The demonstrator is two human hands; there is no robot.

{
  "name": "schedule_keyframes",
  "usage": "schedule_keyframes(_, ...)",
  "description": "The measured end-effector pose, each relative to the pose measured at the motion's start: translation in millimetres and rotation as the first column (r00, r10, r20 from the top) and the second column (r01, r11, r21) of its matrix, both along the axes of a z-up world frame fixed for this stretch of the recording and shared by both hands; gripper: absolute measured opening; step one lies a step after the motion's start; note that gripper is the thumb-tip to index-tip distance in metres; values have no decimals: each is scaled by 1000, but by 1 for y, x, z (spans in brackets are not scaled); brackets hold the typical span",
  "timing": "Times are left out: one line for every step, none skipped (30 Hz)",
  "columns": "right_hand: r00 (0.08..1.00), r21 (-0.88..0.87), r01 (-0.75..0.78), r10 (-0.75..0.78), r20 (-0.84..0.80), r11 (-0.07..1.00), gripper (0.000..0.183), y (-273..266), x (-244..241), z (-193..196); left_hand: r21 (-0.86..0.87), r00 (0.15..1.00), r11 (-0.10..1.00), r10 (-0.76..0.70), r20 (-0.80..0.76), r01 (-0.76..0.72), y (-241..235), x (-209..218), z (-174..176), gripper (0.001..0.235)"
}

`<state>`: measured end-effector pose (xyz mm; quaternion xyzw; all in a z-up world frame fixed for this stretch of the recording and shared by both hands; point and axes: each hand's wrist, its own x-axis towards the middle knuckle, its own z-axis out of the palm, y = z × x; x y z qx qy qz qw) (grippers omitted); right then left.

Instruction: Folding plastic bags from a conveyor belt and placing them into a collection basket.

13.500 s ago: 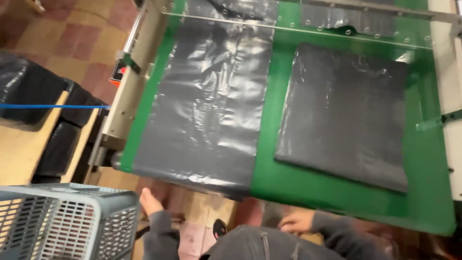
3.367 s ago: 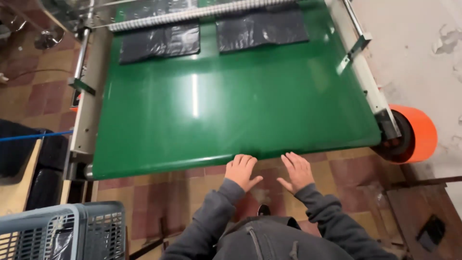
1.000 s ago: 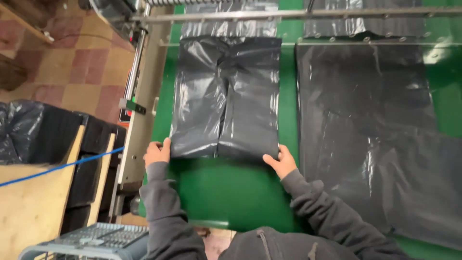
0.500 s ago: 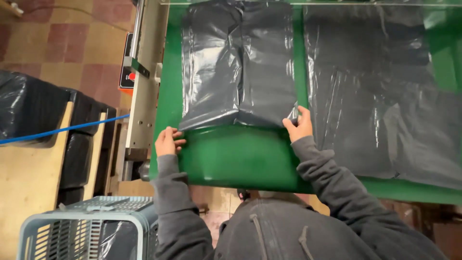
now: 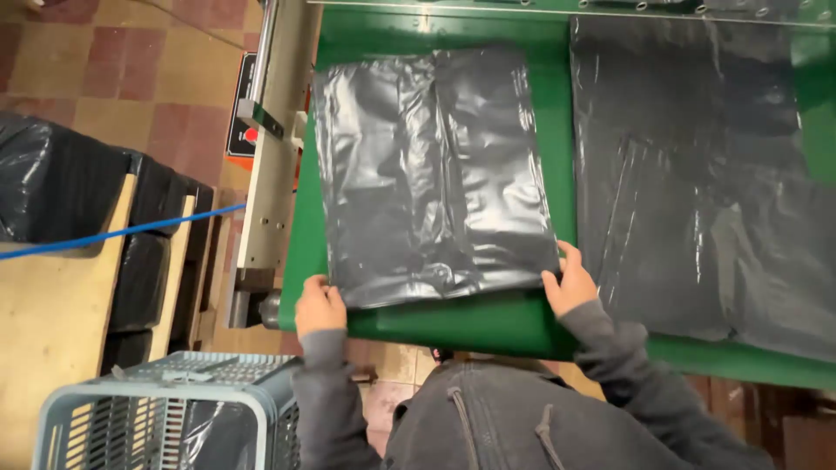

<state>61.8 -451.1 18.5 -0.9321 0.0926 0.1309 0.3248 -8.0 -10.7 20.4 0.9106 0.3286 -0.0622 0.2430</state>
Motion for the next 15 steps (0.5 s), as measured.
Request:
schedule_keyframes(1000,1,2,-2,-1,1000,67,8,9,11,1,1000,1000,-2,-1,2,-11,17,9,33)
schedule_keyframes(935,-215,-164,221,279,963,76,16,19,22,221,996,975,-27,87,7,-25,32,16,37)
schedule_keyframes(747,-455,-242,463,476,857,87,23,28,33,430,984,903,-70,166,-8,-37,48,24,42)
schedule_keyframes(751,-453,-250,467,467,856,87,50,36,31,429,986,903,-66,155,-6,-65,76,16,42)
schedule_keyframes(551,-473,-428,637,538,770,77,76,44,29,477,888,826,-424,179,299,-94,106,7,57)
schedule_keyframes(303,-511,-567,741,600,646,70,104,58,27,537,663,642,-724,191,547,-120,143,0,72)
schedule_keyframes(302,-510,-568,741,600,645,70,94,64,7,537,664,643,-723,190,547,-112,137,-16,72)
schedule_keyframes(321,-543,-573,778,540,613,77,83,74,-14,510,601,617,-768,222,600,-104,136,-31,81)
schedule_keyframes(340,-574,-579,811,476,579,84,73,85,-34,485,534,585,-806,256,650,-95,135,-45,92)
schedule_keyframes(329,-579,-575,811,484,578,84,54,110,-34,495,536,587,-804,259,641,-87,133,-28,92)
schedule_keyframes(436,-629,-472,783,443,618,77,36,135,-35,395,709,668,-703,55,631,-80,131,-13,93)
schedule_keyframes(545,-670,-377,738,397,639,71,16,150,-38,292,809,755,-558,-183,587,-74,118,2,95)
schedule_keyframes(542,-666,-387,742,394,637,71,27,201,-29,289,812,759,-551,-190,583,-82,153,-3,95)
schedule_keyframes(545,-649,-398,736,401,649,59,38,240,-23,449,801,728,-597,44,518,-91,175,-9,89)
schedule_keyframes(549,-630,-409,730,408,660,47,49,279,-18,586,721,700,-642,262,410,-100,195,-15,85)
